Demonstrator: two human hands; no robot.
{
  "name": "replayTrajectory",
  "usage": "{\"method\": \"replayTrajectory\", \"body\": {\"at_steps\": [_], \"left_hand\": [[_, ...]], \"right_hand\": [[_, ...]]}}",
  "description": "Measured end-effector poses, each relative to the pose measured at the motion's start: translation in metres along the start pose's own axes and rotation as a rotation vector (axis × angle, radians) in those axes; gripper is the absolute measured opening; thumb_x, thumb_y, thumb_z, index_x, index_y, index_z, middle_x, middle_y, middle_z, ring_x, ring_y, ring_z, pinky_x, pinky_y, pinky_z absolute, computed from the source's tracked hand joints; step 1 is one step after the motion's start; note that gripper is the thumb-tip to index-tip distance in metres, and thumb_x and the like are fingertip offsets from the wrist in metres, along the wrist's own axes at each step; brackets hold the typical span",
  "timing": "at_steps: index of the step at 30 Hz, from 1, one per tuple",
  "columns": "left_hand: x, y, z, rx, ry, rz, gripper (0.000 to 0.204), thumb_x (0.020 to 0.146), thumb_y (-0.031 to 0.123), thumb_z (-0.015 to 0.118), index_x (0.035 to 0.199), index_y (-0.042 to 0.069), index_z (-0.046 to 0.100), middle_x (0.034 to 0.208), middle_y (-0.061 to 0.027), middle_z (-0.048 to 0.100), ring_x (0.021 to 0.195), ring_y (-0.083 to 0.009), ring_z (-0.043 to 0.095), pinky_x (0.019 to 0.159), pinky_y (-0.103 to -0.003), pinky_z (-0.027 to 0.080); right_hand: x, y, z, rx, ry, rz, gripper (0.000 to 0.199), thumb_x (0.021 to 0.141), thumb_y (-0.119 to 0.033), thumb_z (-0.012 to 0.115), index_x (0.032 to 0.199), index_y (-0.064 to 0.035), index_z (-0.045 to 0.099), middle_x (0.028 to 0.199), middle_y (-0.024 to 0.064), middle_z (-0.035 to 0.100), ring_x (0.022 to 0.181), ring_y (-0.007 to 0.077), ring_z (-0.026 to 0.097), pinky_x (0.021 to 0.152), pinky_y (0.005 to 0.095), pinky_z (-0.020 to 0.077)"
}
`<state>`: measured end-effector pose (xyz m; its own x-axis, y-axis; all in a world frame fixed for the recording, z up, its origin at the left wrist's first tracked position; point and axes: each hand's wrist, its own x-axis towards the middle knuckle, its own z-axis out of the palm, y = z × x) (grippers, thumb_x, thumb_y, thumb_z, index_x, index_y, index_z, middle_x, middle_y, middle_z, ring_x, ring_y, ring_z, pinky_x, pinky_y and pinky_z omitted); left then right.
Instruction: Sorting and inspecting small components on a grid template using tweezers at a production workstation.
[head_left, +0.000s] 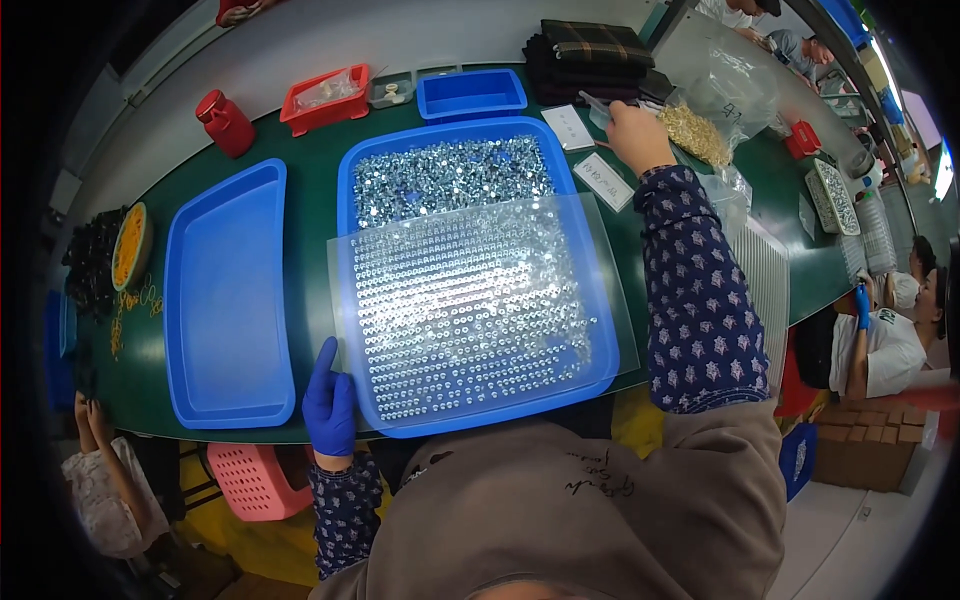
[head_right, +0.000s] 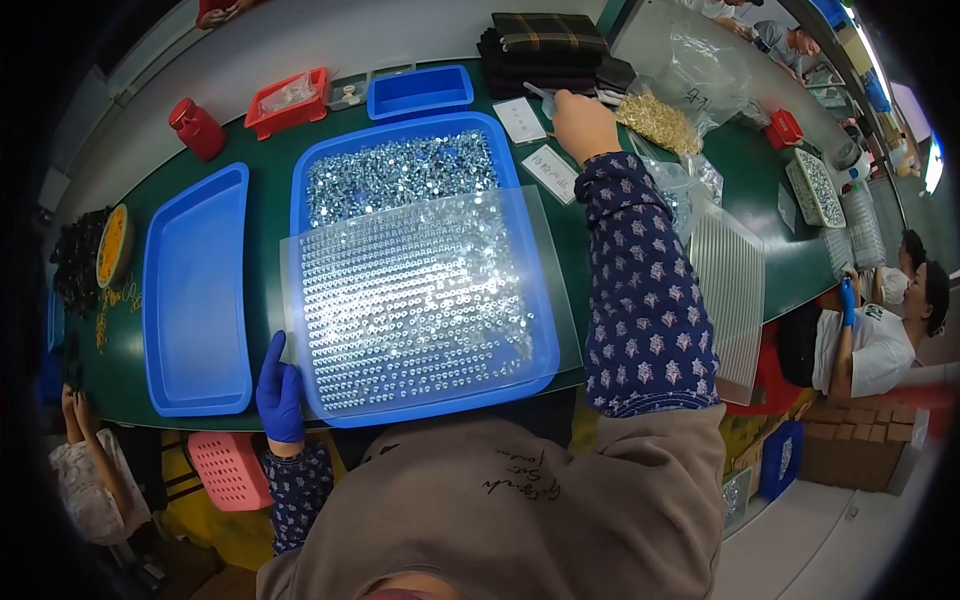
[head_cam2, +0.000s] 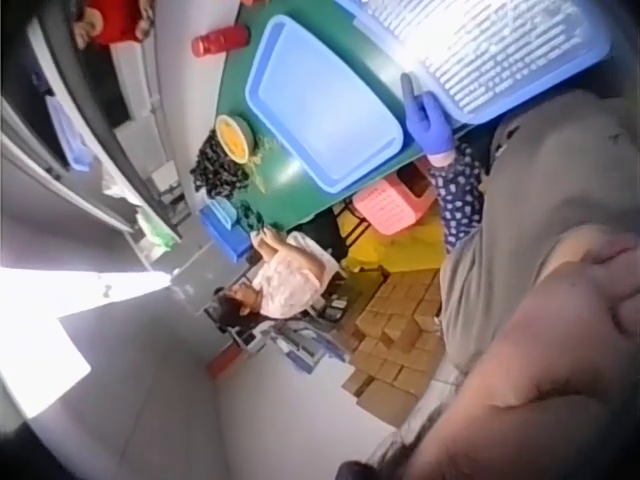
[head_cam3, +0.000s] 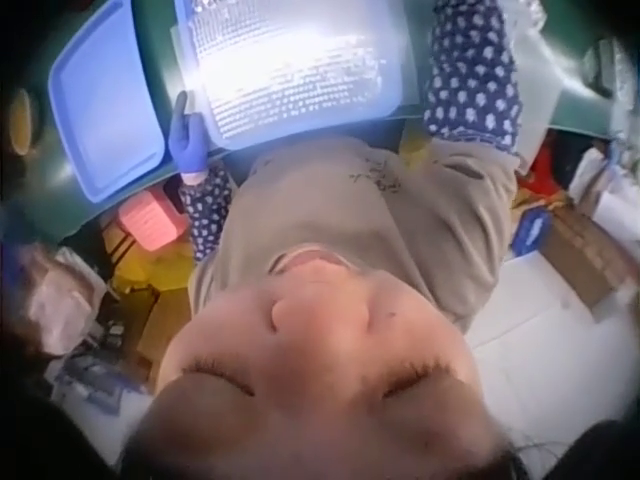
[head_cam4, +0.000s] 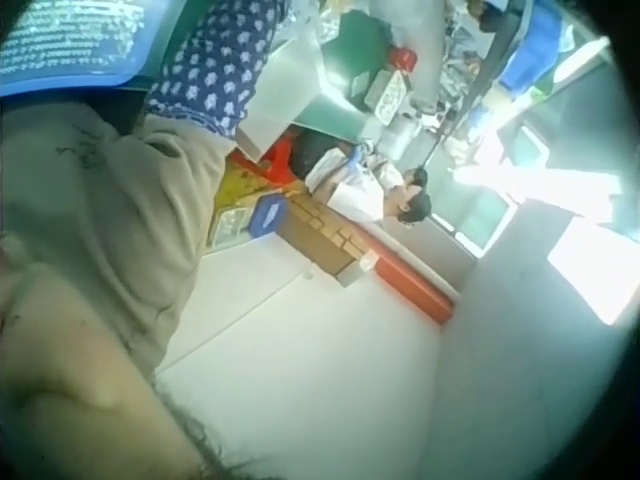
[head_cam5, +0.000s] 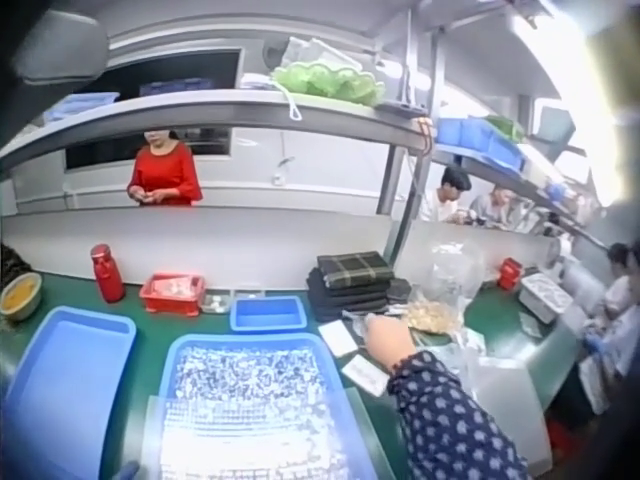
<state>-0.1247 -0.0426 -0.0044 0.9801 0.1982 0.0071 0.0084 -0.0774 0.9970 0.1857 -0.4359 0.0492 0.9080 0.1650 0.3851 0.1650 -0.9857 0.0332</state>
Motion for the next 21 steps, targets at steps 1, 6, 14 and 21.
{"method": "replayTrajectory", "body": {"at_steps": [1, 6, 14, 21], "left_hand": [[0.0, 0.001, 0.0, -0.001, 0.008, 0.005, 0.043, 0.084, 0.0, 0.042, 0.127, 0.003, 0.035, 0.069, 0.0062, 0.036, 0.06, -0.0014, 0.033, 0.056, -0.013, 0.028], [-0.003, 0.001, 0.001, 0.008, 0.064, -0.004, 0.044, 0.084, 0.002, 0.044, 0.126, -0.001, 0.034, 0.067, 0.0061, 0.037, 0.06, -0.0016, 0.034, 0.058, -0.014, 0.03], [-0.001, 0.001, 0.002, 0.093, 0.083, 0.006, 0.041, 0.083, 0.0, 0.042, 0.124, 0.0, 0.038, 0.067, 0.0059, 0.036, 0.059, -0.0016, 0.034, 0.055, -0.014, 0.029], [-0.004, -0.001, 0.002, 0.095, 0.083, 0.012, 0.042, 0.084, 0.002, 0.042, 0.126, 0.0, 0.035, 0.067, 0.0067, 0.037, 0.059, -0.0014, 0.034, 0.056, -0.014, 0.029]], "right_hand": [[-0.004, -0.004, -0.011, 0.016, 0.064, -0.049, 0.012, 0.074, -0.016, 0.048, 0.077, -0.0047, 0.052, 0.072, 0.0153, 0.058, 0.069, 0.0342, 0.056, 0.06, 0.0435, 0.0443], [-0.08, -0.031, -0.058, 0.148, 0.092, -0.171, 0.01, 0.072, -0.014, 0.055, 0.075, -0.0048, 0.051, 0.065, 0.0143, 0.056, 0.06, 0.0326, 0.055, 0.052, 0.041, 0.0428], [-0.166, -0.022, -0.058, 0.22, -0.124, -0.086, 0.01, 0.071, -0.011, 0.056, 0.08, -0.0053, 0.054, 0.064, 0.0128, 0.056, 0.057, 0.0312, 0.055, 0.05, 0.0378, 0.0428], [-0.179, -0.023, -0.084, 0.938, -0.2, 0.343, 0.022, 0.088, -0.02, 0.042, 0.086, -0.0019, 0.054, 0.057, 0.0052, 0.05, 0.052, 0.0139, 0.047, 0.049, 0.0241, 0.0375]]}}
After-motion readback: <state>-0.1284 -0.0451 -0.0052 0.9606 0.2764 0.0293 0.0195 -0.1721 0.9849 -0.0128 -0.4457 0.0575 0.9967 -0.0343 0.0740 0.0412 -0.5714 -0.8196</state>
